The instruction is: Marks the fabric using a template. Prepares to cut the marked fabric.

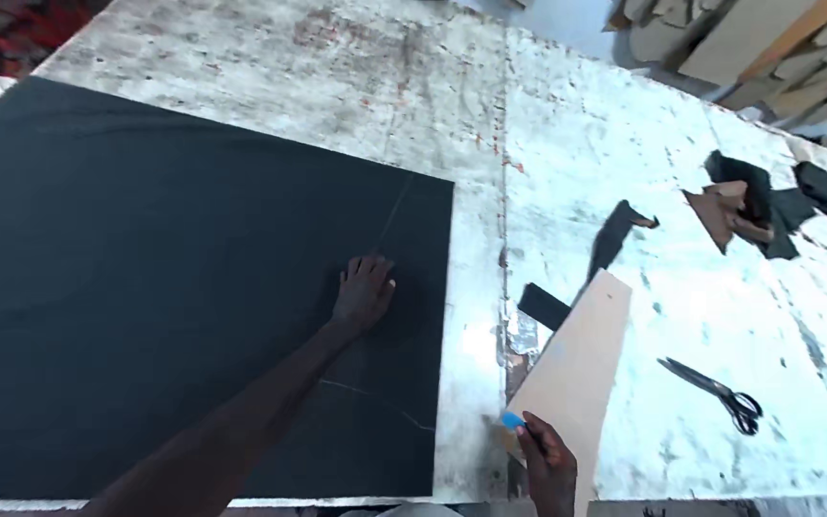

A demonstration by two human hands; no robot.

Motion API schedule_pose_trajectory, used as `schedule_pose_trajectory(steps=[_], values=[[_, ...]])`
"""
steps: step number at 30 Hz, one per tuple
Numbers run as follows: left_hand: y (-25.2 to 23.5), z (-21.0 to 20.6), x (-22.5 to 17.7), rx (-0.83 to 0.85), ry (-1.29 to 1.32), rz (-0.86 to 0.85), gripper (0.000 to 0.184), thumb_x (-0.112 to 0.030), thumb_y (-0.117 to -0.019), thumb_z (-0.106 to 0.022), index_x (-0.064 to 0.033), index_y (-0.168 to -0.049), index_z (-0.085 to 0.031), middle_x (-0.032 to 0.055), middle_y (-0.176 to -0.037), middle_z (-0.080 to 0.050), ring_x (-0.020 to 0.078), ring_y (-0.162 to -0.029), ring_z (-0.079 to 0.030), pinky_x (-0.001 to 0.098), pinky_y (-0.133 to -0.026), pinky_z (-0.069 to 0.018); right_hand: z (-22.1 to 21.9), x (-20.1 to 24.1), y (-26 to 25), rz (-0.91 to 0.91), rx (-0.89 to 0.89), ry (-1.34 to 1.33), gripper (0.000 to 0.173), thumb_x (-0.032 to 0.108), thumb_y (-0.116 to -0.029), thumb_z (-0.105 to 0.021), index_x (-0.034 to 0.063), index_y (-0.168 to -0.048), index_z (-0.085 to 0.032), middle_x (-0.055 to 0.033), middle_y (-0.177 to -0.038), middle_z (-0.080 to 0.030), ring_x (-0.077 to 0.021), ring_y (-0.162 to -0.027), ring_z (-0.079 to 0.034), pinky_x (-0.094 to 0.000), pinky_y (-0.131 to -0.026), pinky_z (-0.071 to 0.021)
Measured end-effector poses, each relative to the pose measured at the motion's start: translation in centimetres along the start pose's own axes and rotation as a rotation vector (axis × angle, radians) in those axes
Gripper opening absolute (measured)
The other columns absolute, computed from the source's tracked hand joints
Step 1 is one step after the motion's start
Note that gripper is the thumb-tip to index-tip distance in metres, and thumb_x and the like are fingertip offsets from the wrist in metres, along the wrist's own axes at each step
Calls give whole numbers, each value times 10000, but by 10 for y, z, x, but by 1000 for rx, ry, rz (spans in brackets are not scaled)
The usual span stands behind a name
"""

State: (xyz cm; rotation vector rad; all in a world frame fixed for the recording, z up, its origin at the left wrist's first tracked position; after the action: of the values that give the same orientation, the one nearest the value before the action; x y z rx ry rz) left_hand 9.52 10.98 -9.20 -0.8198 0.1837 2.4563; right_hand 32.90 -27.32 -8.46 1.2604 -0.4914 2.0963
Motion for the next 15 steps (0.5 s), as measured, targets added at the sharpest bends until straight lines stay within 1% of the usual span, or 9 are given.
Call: schedule_pose_trajectory(steps=[1, 2, 4, 5, 7, 9, 10, 12, 15], values=[[8, -16, -23, 6, 25, -38, 403, -322, -1051, -533, -139, -1402, -604, 128, -1458, -547, 397, -1418, -423, 668, -1069, -410, 20, -12, 0, -27, -45, 24, 287, 77, -930, -680, -21, -1199, -699, -82, -917, -735, -139, -731, -694, -303, -644, -609], [18, -37, -48, 22, 53, -83, 410, -331, -1044, -536, -142, -1402, -607, 123, -1464, -544, 384, -1417, -431, 654, -1072, -424, 39, -25, -2, -53, -77, 41, 271, 90, -936, -684, -15, -1185, -704, -83, -922, -740, -143, -750, -701, -314, -669, -615], [43, -82, -103, 88, 139, -183, 411, -319, -1032, -552, -140, -1396, -619, 123, -1474, -539, 360, -1413, -445, 622, -1105, -415, 69, -48, -11, -92, -89, 34, 279, 120, -949, -679, -13, -1194, -700, -93, -995, -746, -157, -840, -717, -342, -758, -623], [56, -103, -133, 125, 173, -245, 411, -312, -1031, -556, -136, -1395, -626, 124, -1481, -540, 355, -1415, -448, 603, -1130, -401, 82, -56, -17, -109, -77, 16, 308, 137, -954, -671, -10, -1224, -686, -97, -1051, -742, -170, -872, -719, -356, -768, -625], [84, -139, -190, 184, 167, -357, 400, -322, -1034, -546, -175, -1397, -624, 79, -1487, -533, 307, -1424, -440, 563, -1141, -401, 107, -64, -24, -116, -104, -40, 309, 142, -954, -667, 3, -1230, -684, -102, -1123, -732, -193, -859, -727, -368, -709, -636], [107, -169, -241, 195, 144, -432, 383, -316, -1026, -562, -189, -1379, -641, 53, -1485, -538, 273, -1418, -449, 535, -1134, -416, 137, -73, -23, -72, -145, -88, 267, 113, -944, -671, 3, -1185, -704, -104, -1100, -736, -197, -838, -730, -367, -688, -640], [118, -184, -262, 197, 128, -455, 382, -324, -1030, -550, -200, -1380, -641, 39, -1488, -535, 259, -1417, -447, 526, -1136, -412, 155, -84, -19, -38, -160, -103, 248, 96, -937, -672, -6, -1159, -712, -108, -1073, -739, -192, -834, -728, -360, -691, -638], [136, -211, -299, 199, 104, -461, 387, -347, -1040, -526, -210, -1385, -637, 24, -1484, -536, 240, -1417, -448, 510, -1143, -414, 191, -118, -8, 6, -189, -104, 219, 83, -926, -680, -17, -1116, -722, -110, -1044, -742, -169, -862, -724, -335, -745, -631], [157, -250, -343, 264, 30, -444, 444, -436, -1058, -461, -219, -1417, -608, 9, -1496, -530, 225, -1431, -435, 487, -1151, -404, 254, -172, 10, -22, -234, -72, 247, 131, -948, -672, -12, -1146, -714, -119, -1083, -731, -168, -956, -713, -354, -858, -612]])
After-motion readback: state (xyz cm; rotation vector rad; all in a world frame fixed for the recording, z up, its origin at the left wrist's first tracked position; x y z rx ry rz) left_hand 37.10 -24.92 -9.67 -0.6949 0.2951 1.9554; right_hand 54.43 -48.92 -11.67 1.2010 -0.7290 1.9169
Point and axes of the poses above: each hand's wrist, its own y-axis away from the middle knuckle, its own z-axis out of the back of the hand, x = y × z, the point moved 5 cm from there along -y, towards the middle knuckle
